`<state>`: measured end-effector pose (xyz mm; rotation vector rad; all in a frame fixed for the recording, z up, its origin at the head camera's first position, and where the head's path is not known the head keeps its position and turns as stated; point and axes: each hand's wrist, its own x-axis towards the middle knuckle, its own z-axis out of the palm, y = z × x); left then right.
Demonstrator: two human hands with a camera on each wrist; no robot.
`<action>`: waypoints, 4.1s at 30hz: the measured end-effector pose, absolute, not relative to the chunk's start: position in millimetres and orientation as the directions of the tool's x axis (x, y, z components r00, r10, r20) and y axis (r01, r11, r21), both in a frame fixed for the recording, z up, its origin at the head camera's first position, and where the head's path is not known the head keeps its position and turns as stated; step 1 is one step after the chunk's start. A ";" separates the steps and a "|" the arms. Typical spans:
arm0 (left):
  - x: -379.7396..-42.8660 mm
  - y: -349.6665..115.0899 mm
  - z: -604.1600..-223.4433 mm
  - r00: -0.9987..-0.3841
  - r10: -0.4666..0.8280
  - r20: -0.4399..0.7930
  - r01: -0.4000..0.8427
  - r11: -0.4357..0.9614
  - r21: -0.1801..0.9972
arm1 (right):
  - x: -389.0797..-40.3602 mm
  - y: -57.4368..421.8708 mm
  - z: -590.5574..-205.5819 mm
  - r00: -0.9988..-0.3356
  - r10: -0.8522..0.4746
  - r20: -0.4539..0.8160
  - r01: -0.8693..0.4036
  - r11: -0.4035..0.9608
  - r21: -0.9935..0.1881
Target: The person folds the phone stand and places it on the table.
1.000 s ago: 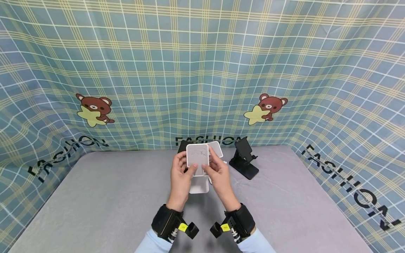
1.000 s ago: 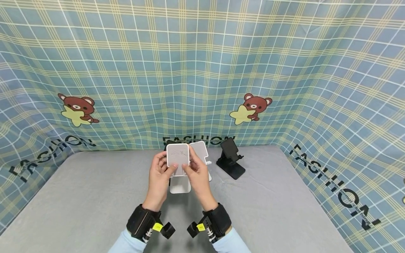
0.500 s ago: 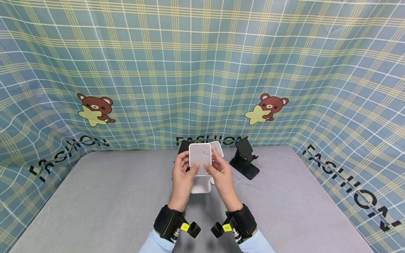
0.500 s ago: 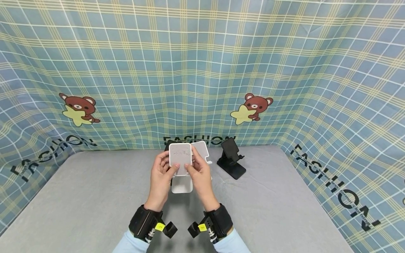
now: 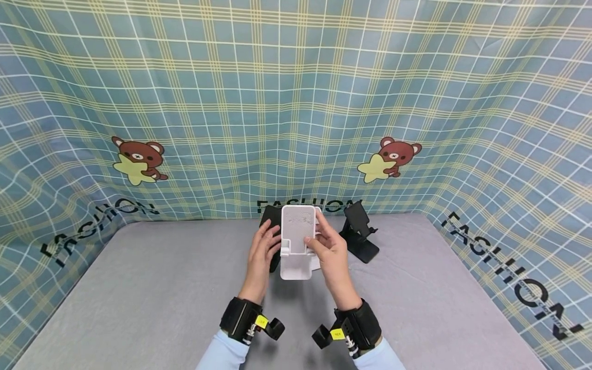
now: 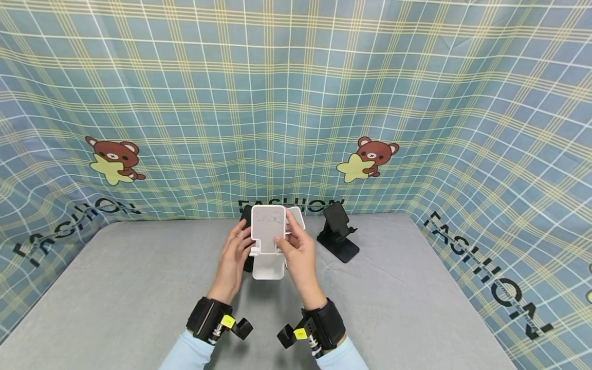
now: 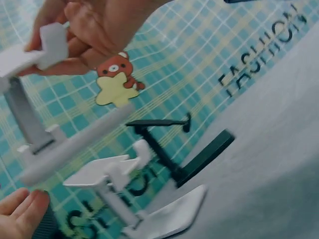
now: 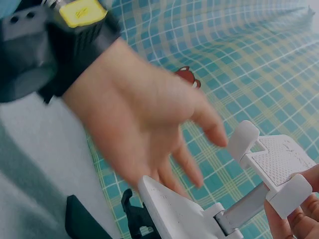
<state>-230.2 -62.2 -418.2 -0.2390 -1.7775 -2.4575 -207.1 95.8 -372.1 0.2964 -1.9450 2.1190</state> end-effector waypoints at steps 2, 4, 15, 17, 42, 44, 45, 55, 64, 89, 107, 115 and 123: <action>-231.4 -58.6 -423.8 -0.987 0.082 0.141 0.104 -0.349 0.931 | -205.3 94.8 -370.7 -0.950 0.041 0.309 -0.311 -0.083 -0.947; -231.5 -55.1 -429.0 -0.986 0.145 0.086 0.026 -0.375 0.927 | -203.9 93.7 -369.8 -0.951 0.038 0.306 -0.308 -0.087 -0.947; -230.7 -45.7 -446.8 -0.940 0.342 0.003 -0.203 -0.564 0.800 | -202.2 92.1 -372.1 -0.953 0.028 0.303 -0.304 -0.112 -0.946; -230.6 -44.9 -448.4 -0.940 0.342 0.009 -0.203 -0.579 0.790 | -202.5 92.0 -373.1 -0.954 0.025 0.299 -0.300 -0.113 -0.947; -226.8 -39.9 -446.8 -0.958 0.287 -0.010 -0.196 -0.629 0.752 | -247.5 127.6 -356.8 -0.823 -0.230 0.519 -0.554 0.126 -0.823; -226.5 -39.8 -446.6 -0.957 0.288 -0.007 -0.193 -0.623 0.758 | -253.3 126.2 -354.2 -0.819 -0.294 0.493 -0.546 0.136 -0.827; -226.2 -39.8 -446.3 -0.957 0.291 -0.006 -0.195 -0.624 0.757 | -256.1 124.9 -353.6 -0.823 -0.323 0.467 -0.530 0.142 -0.836; -219.4 -40.7 -436.0 -0.947 0.320 0.034 -0.191 -0.643 0.742 | -244.5 111.1 -338.7 -0.837 -0.507 0.207 -0.288 0.087 -0.954; -218.7 -40.1 -435.2 -0.946 0.321 0.033 -0.187 -0.628 0.755 | -259.2 107.6 -376.0 -0.845 -0.498 0.196 -0.295 0.129 -0.947; -225.9 -39.5 -445.2 -0.961 0.276 -0.018 -0.195 -0.630 0.752 | -262.8 103.4 -380.1 -0.868 -0.448 0.214 -0.308 0.149 -0.940; -230.8 -38.6 -449.9 -0.965 0.262 -0.007 -0.171 -0.609 0.775 | -266.7 87.2 -388.6 -0.933 -0.264 0.247 -0.280 0.096 -0.955; -230.5 -39.3 -451.3 -0.968 0.251 -0.014 -0.168 -0.604 0.779 | -264.6 81.6 -387.8 -0.953 -0.208 0.221 -0.242 0.082 -0.967; -229.9 -39.0 -450.8 -0.975 0.216 -0.046 -0.167 -0.587 0.792 | -264.3 77.5 -386.9 -0.962 -0.168 0.214 -0.230 0.079 -0.970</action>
